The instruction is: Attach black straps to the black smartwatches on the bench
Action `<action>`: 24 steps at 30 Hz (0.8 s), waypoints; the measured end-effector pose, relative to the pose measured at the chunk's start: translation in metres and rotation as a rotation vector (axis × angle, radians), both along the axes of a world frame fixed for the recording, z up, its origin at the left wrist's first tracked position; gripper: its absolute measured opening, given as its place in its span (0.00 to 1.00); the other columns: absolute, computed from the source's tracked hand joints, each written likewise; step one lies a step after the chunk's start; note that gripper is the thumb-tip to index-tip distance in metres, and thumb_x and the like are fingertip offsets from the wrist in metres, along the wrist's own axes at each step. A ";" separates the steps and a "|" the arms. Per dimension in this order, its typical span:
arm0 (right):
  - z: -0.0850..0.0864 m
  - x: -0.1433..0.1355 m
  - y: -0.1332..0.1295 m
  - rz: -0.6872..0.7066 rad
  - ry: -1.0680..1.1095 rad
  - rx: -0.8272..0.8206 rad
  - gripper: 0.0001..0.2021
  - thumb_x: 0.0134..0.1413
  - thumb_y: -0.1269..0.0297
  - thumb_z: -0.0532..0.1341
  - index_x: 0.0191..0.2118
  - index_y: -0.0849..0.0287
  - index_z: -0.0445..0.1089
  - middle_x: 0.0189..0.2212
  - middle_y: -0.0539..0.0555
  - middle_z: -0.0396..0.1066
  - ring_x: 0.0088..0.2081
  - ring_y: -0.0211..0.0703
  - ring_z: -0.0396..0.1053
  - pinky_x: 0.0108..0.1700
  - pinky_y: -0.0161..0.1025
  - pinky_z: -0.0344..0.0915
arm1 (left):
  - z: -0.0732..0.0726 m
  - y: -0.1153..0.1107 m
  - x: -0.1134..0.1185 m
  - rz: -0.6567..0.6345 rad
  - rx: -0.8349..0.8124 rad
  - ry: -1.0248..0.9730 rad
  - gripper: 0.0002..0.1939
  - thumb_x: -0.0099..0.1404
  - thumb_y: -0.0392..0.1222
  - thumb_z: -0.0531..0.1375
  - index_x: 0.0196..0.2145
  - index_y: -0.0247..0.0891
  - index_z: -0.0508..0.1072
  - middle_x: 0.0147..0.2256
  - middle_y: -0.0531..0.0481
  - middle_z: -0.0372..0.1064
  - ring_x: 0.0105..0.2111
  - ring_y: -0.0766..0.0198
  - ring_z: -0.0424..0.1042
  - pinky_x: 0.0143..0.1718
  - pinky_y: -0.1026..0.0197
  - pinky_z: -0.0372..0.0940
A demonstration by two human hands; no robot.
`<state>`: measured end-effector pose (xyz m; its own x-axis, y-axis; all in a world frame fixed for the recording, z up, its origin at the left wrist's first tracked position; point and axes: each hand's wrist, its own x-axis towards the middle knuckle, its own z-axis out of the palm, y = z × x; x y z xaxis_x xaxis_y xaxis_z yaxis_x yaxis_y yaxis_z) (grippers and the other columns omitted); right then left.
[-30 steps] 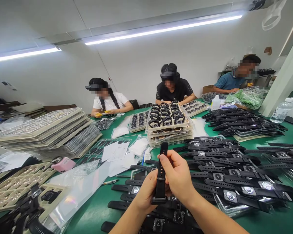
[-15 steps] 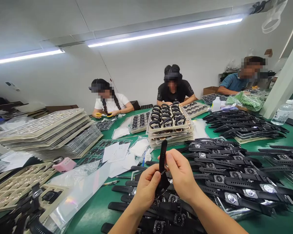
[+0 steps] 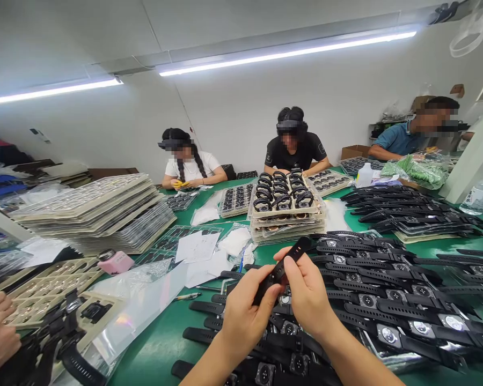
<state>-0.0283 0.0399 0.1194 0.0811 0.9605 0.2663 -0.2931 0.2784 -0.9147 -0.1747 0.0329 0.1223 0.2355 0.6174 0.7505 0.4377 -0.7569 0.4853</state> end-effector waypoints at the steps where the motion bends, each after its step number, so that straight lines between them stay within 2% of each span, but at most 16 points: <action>1: -0.001 -0.001 0.000 0.006 0.043 -0.022 0.15 0.66 0.48 0.62 0.43 0.55 0.74 0.28 0.48 0.68 0.28 0.39 0.63 0.30 0.33 0.65 | -0.002 0.000 0.000 0.013 0.040 -0.038 0.17 0.73 0.39 0.60 0.58 0.41 0.67 0.36 0.50 0.76 0.32 0.62 0.76 0.35 0.62 0.72; 3: -0.001 -0.003 0.000 0.023 0.114 -0.055 0.15 0.64 0.47 0.64 0.42 0.55 0.74 0.27 0.48 0.67 0.27 0.38 0.62 0.28 0.33 0.64 | -0.005 0.000 0.001 0.002 0.124 -0.108 0.20 0.73 0.37 0.61 0.59 0.43 0.64 0.37 0.51 0.76 0.31 0.64 0.75 0.35 0.63 0.72; 5: 0.000 -0.004 0.000 0.041 0.164 -0.072 0.15 0.62 0.47 0.66 0.42 0.54 0.75 0.26 0.48 0.66 0.27 0.38 0.61 0.27 0.32 0.63 | -0.005 0.000 0.001 -0.051 0.171 -0.117 0.16 0.72 0.35 0.62 0.55 0.44 0.67 0.37 0.50 0.77 0.32 0.64 0.75 0.35 0.62 0.72; 8: 0.002 -0.005 0.000 0.049 0.199 -0.087 0.16 0.60 0.46 0.68 0.42 0.54 0.76 0.26 0.47 0.67 0.27 0.37 0.61 0.28 0.31 0.63 | -0.002 0.002 0.001 -0.100 0.150 -0.094 0.10 0.71 0.32 0.62 0.49 0.42 0.73 0.36 0.48 0.78 0.33 0.62 0.75 0.36 0.62 0.72; 12: 0.002 -0.006 -0.002 0.038 0.196 -0.088 0.16 0.60 0.46 0.68 0.41 0.54 0.76 0.25 0.47 0.68 0.27 0.36 0.63 0.28 0.29 0.63 | -0.003 0.004 -0.001 -0.101 0.137 -0.122 0.10 0.70 0.32 0.63 0.48 0.41 0.74 0.35 0.47 0.80 0.32 0.62 0.76 0.35 0.61 0.72; 15: 0.002 -0.002 -0.002 0.056 0.126 -0.033 0.16 0.62 0.46 0.66 0.42 0.54 0.76 0.25 0.47 0.70 0.26 0.37 0.66 0.29 0.31 0.66 | -0.003 0.004 -0.003 -0.100 0.078 -0.137 0.09 0.70 0.33 0.64 0.46 0.41 0.75 0.34 0.48 0.80 0.32 0.62 0.76 0.35 0.62 0.71; 17: 0.003 0.003 -0.003 0.096 0.041 0.019 0.17 0.63 0.46 0.65 0.44 0.55 0.75 0.25 0.48 0.70 0.25 0.38 0.67 0.29 0.33 0.67 | -0.001 0.003 -0.005 -0.124 -0.052 -0.169 0.05 0.70 0.35 0.64 0.43 0.41 0.76 0.34 0.49 0.80 0.32 0.63 0.77 0.35 0.63 0.70; 18: 0.005 0.005 -0.003 0.127 -0.001 0.040 0.18 0.63 0.45 0.65 0.44 0.56 0.76 0.25 0.48 0.70 0.24 0.38 0.67 0.29 0.34 0.67 | 0.001 0.003 -0.005 -0.157 -0.157 -0.204 0.02 0.71 0.37 0.64 0.41 0.41 0.77 0.33 0.49 0.79 0.32 0.63 0.76 0.34 0.63 0.70; 19: 0.007 0.008 -0.003 0.165 -0.039 0.055 0.18 0.63 0.45 0.65 0.45 0.57 0.76 0.24 0.47 0.69 0.23 0.37 0.67 0.27 0.34 0.66 | 0.004 0.002 -0.005 -0.210 -0.290 -0.258 0.03 0.71 0.41 0.64 0.39 0.40 0.76 0.33 0.50 0.79 0.31 0.64 0.76 0.34 0.64 0.69; 22: 0.017 0.014 -0.004 0.282 -0.155 0.065 0.20 0.61 0.44 0.66 0.42 0.58 0.77 0.23 0.46 0.66 0.19 0.34 0.62 0.22 0.32 0.61 | 0.008 0.001 -0.005 -0.495 -0.743 -0.469 0.16 0.67 0.53 0.68 0.43 0.42 0.70 0.30 0.53 0.77 0.28 0.66 0.74 0.31 0.66 0.67; 24: 0.024 0.016 -0.003 0.362 -0.228 0.057 0.18 0.62 0.46 0.66 0.38 0.58 0.78 0.24 0.47 0.67 0.21 0.35 0.62 0.22 0.32 0.60 | 0.009 0.001 -0.004 -0.649 -0.923 -0.565 0.25 0.61 0.56 0.72 0.47 0.43 0.67 0.31 0.55 0.75 0.29 0.67 0.73 0.32 0.66 0.66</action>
<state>-0.0121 0.0367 0.1434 -0.3258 0.8994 0.2914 -0.1728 0.2463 -0.9537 -0.1784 0.0344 0.1317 0.4784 0.8557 0.1972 -0.3275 -0.0345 0.9442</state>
